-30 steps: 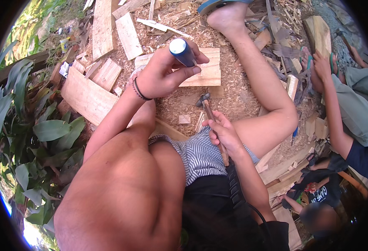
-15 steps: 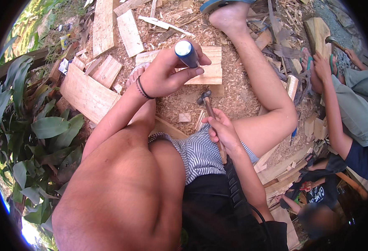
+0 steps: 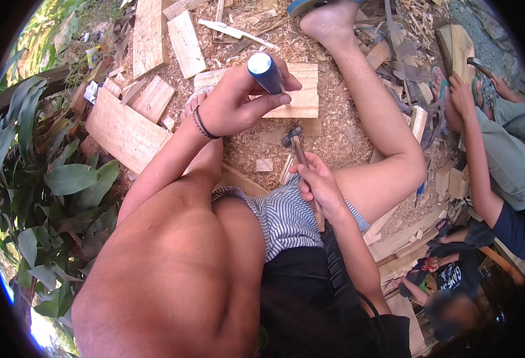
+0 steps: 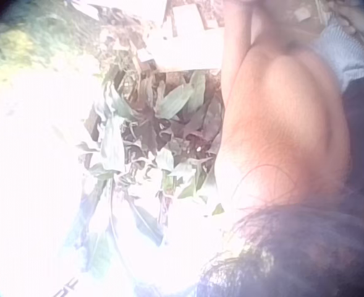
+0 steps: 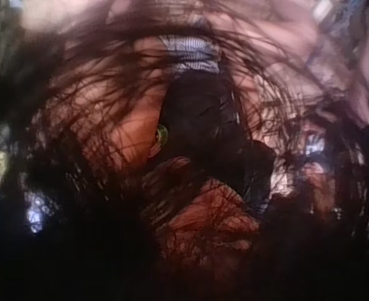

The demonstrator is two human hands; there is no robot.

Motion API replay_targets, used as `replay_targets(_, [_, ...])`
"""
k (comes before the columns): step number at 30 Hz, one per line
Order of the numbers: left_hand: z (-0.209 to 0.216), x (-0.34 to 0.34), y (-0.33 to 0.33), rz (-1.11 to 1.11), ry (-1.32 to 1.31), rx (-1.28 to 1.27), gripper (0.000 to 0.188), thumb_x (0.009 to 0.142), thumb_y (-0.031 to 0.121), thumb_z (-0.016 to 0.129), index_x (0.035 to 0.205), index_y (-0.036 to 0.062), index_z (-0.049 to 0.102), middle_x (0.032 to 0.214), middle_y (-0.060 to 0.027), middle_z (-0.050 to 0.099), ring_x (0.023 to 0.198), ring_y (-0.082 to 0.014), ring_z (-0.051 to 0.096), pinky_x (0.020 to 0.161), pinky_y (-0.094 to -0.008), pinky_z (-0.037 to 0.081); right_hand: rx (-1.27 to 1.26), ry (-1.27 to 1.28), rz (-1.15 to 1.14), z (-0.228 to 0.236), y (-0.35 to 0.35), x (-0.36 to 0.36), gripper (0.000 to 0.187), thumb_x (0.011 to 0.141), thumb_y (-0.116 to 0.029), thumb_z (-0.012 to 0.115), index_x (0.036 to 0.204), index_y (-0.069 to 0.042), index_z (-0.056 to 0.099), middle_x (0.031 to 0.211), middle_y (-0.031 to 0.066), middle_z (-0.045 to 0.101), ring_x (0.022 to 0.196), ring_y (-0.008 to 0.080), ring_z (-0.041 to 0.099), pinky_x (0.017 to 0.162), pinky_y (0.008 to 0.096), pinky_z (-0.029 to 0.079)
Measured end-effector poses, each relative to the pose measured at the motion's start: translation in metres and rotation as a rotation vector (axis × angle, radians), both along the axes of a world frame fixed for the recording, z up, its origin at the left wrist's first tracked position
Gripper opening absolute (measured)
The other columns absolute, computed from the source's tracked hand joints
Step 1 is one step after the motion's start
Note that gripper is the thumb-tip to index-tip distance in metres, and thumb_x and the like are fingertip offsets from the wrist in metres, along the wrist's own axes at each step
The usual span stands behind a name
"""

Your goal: The person uses a hammer and a chisel to carve a rectangular recess into a block of wood while sitting on the ground.

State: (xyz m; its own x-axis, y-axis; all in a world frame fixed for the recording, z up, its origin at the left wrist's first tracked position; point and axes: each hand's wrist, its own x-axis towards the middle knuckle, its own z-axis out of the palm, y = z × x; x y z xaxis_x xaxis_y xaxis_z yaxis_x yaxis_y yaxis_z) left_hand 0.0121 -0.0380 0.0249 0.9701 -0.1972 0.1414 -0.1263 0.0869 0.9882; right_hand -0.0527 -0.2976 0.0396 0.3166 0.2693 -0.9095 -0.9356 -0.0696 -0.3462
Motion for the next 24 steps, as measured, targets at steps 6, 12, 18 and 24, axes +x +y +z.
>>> replay_targets(6, [-0.001, 0.000, 0.001, -0.006, -0.005, 0.001, 0.030, 0.087, -0.007, 0.062, 0.113, 0.0016, 0.049, 0.107, -0.0132, 0.068, 0.106, -0.0216, 0.065, 0.090, -0.0343, 0.052, -0.003, -0.003, 0.010, 0.000, 0.001, 0.001, 0.040, 0.099, -0.008, 0.051, 0.135, 0.000, 0.034, 0.100, 0.0099, 0.058, 0.054, 0.0034, 0.044, 0.040, 0.0164, 0.037])
replay_targets(12, [0.003, 0.001, 0.000, -0.004, -0.005, 0.014, 0.029, 0.087, -0.007, 0.063, 0.111, 0.0018, 0.051, 0.107, -0.0128, 0.068, 0.105, -0.0215, 0.066, 0.090, -0.0346, 0.053, -0.006, 0.000, 0.015, 0.001, 0.001, 0.002, 0.040, 0.098, -0.008, 0.051, 0.134, 0.000, 0.034, 0.101, 0.0100, 0.058, 0.053, 0.0034, 0.044, 0.040, 0.0165, 0.037])
replay_targets(18, [0.008, 0.004, 0.001, -0.057, -0.092, 0.091, 0.028, 0.083, -0.006, 0.068, 0.107, 0.0012, 0.056, 0.103, -0.0121, 0.069, 0.099, -0.0223, 0.068, 0.086, -0.0333, 0.054, -0.070, -0.095, 0.173, 0.022, 0.002, 0.002, 0.043, 0.098, -0.011, 0.052, 0.137, 0.001, 0.035, 0.101, 0.0088, 0.061, 0.055, 0.0032, 0.046, 0.043, 0.0176, 0.039])
replay_targets(24, [0.018, 0.017, -0.006, -0.154, -0.084, 0.183, 0.024, 0.083, 0.001, 0.070, 0.106, 0.0027, 0.061, 0.095, -0.0101, 0.068, 0.088, -0.0234, 0.068, 0.078, -0.0327, 0.053, -0.123, -1.041, 0.592, 0.138, -0.024, 0.044, 0.046, 0.099, -0.014, 0.053, 0.139, 0.002, 0.040, 0.103, 0.0137, 0.067, 0.070, 0.0127, 0.064, 0.065, 0.0259, 0.053])
